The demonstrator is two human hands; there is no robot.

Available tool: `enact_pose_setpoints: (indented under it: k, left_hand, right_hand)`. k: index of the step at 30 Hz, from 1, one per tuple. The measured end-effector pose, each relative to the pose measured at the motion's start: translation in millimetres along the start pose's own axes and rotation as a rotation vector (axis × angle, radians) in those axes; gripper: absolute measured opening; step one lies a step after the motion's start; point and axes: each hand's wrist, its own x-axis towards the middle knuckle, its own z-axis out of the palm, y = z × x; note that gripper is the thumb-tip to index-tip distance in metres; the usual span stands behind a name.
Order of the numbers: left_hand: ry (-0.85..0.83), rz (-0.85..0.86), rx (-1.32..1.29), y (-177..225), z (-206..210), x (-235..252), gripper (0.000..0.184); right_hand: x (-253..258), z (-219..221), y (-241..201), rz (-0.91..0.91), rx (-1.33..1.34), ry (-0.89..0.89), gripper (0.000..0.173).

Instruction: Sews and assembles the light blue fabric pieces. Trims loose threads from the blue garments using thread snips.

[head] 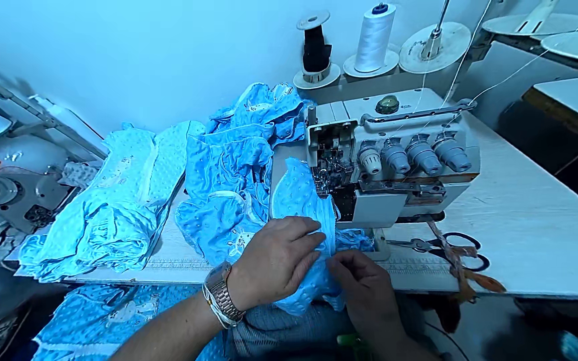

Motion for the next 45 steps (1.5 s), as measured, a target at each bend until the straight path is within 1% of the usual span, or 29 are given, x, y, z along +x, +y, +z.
enact_pose_setpoints:
  k: [4, 8, 10, 13, 15, 17, 18, 19, 20, 21, 22, 23, 24, 26, 27, 28, 29, 30, 31, 32, 34, 36, 37, 38, 40, 41, 42, 43, 45]
  left_hand:
    - [-0.035, -0.021, 0.166, 7.0, 9.7, -1.4, 0.05]
    - [-0.053, -0.045, 0.245, 8.1, 17.7, -1.2, 0.062]
    - [-0.03, -0.056, 0.224, 2.1, 21.3, 2.4, 0.061]
    - [0.025, -0.065, 0.106, -15.8, 21.9, 11.7, 0.052]
    - [0.08, -0.115, 0.024, -25.2, 17.6, 15.3, 0.048]
    - [0.11, -0.284, 0.021, -23.6, 6.4, 10.9, 0.052]
    - [0.099, -0.415, 0.036, -18.6, -1.6, 6.6, 0.062]
    - [0.068, -0.556, 0.031, -12.8, -9.0, 1.3, 0.079]
    - [0.018, -0.693, -0.019, -7.8, -13.3, -4.2, 0.095]
    - [-0.022, -0.811, -0.091, -4.8, -13.0, -9.6, 0.107]
    - [-0.052, -0.89, -0.145, -4.5, -9.0, -14.9, 0.11]
    - [-0.064, -0.947, -0.209, -6.5, -5.5, -18.9, 0.102]
    - [-0.098, -0.986, -0.277, -11.0, -6.9, -20.8, 0.088]
    - [-0.226, -0.96, -0.411, -22.9, -27.9, -15.1, 0.059]
    - [-0.289, -0.89, -0.423, -29.2, -44.0, -7.2, 0.047]
    - [-0.316, -0.782, -0.361, -33.9, -60.1, 2.9, 0.038]
    - [-0.309, -0.661, -0.223, -36.7, -73.8, 14.7, 0.033]
    - [-0.243, -0.522, -0.036, -39.7, -81.2, 25.8, 0.03]
    - [-0.115, -0.383, 0.145, -44.7, -81.3, 35.5, 0.029]
    - [0.011, -0.292, 0.289, -45.4, -78.1, 44.8, 0.029]
    - [0.164, -0.226, 0.441, -30.3, -65.4, 53.0, 0.033]
    - [0.234, -0.244, 0.336, 6.9, -47.0, 38.3, 0.022]
    - [0.233, -0.28, 0.195, 25.9, -34.4, 24.1, 0.018]
    - [0.167, -0.36, -0.017, 39.9, -22.4, 10.3, 0.02]
    - [-0.045, -0.581, -0.443, 46.9, -5.8, -3.9, 0.039]
    - [-0.069, -0.661, -0.559, 43.8, 1.0, -5.1, 0.047]
    - [-0.049, -0.712, -0.604, 39.5, 6.2, -4.4, 0.053]
    - [-0.033, -0.748, -0.626, 35.7, 8.5, -2.5, 0.053]
    - [-0.017, -0.779, -0.593, 30.8, 10.4, 1.4, 0.038]
  right_hand:
    - [-0.4, -5.6, -6.8, -0.077, -0.021, -0.005, 0.007]
    - [3.1, -14.8, -6.6, -0.071, -0.015, -0.019, 0.007]
    - [9.2, -17.3, -5.5, -0.057, -0.021, -0.038, 0.007]
    - [24.8, -17.3, -7.4, -0.042, -0.062, -0.046, 0.009]
    - [36.3, -17.0, -9.0, -0.044, -0.12, -0.059, 0.011]
    - [45.8, -17.5, -11.5, -0.049, -0.174, -0.066, 0.011]
    - [49.8, -17.9, -12.9, -0.043, -0.189, -0.064, 0.012]
    - [52.4, -18.7, -14.2, -0.037, -0.21, -0.065, 0.013]
    - [53.1, -19.4, -15.0, -0.03, -0.241, -0.065, 0.015]
    - [52.4, -20.2, -15.0, -0.023, -0.277, -0.069, 0.017]
    - [51.1, -22.1, -15.0, -0.014, -0.312, -0.079, 0.018]
    - [49.6, -24.3, -15.5, 0.0, -0.341, -0.092, 0.018]
    - [47.8, -26.6, -15.9, 0.015, -0.37, -0.104, 0.018]
    - [44.8, -31.2, -15.6, 0.041, -0.403, -0.139, 0.02]
    - [43.7, -32.3, -15.6, 0.048, -0.395, -0.158, 0.02]
    - [42.5, -31.5, -16.5, 0.058, -0.363, -0.174, 0.02]
    - [41.6, -28.9, -18.2, 0.082, -0.311, -0.187, 0.02]
    - [40.9, -25.0, -20.0, 0.114, -0.242, -0.189, 0.02]
    - [40.0, -20.6, -20.8, 0.137, -0.171, -0.186, 0.022]
    - [39.0, -17.3, -20.6, 0.152, -0.114, -0.187, 0.022]
    - [34.9, -14.7, -20.6, 0.173, -0.063, -0.202, 0.023]
    - [30.3, -15.3, -24.0, 0.198, -0.011, -0.233, 0.02]
    - [27.9, -16.1, -26.5, 0.203, 0.017, -0.248, 0.017]
    - [25.6, -16.9, -28.3, 0.195, 0.033, -0.261, 0.013]
    - [22.1, -18.2, -27.3, 0.137, -0.002, -0.31, 0.009]
    - [21.3, -18.8, -25.0, 0.083, -0.057, -0.346, 0.011]
    - [21.6, -19.8, -22.6, 0.01, -0.124, -0.388, 0.014]
    - [23.0, -20.9, -20.9, -0.084, -0.2, -0.415, 0.018]
    - [26.9, -23.7, -21.1, -0.258, -0.313, -0.385, 0.024]
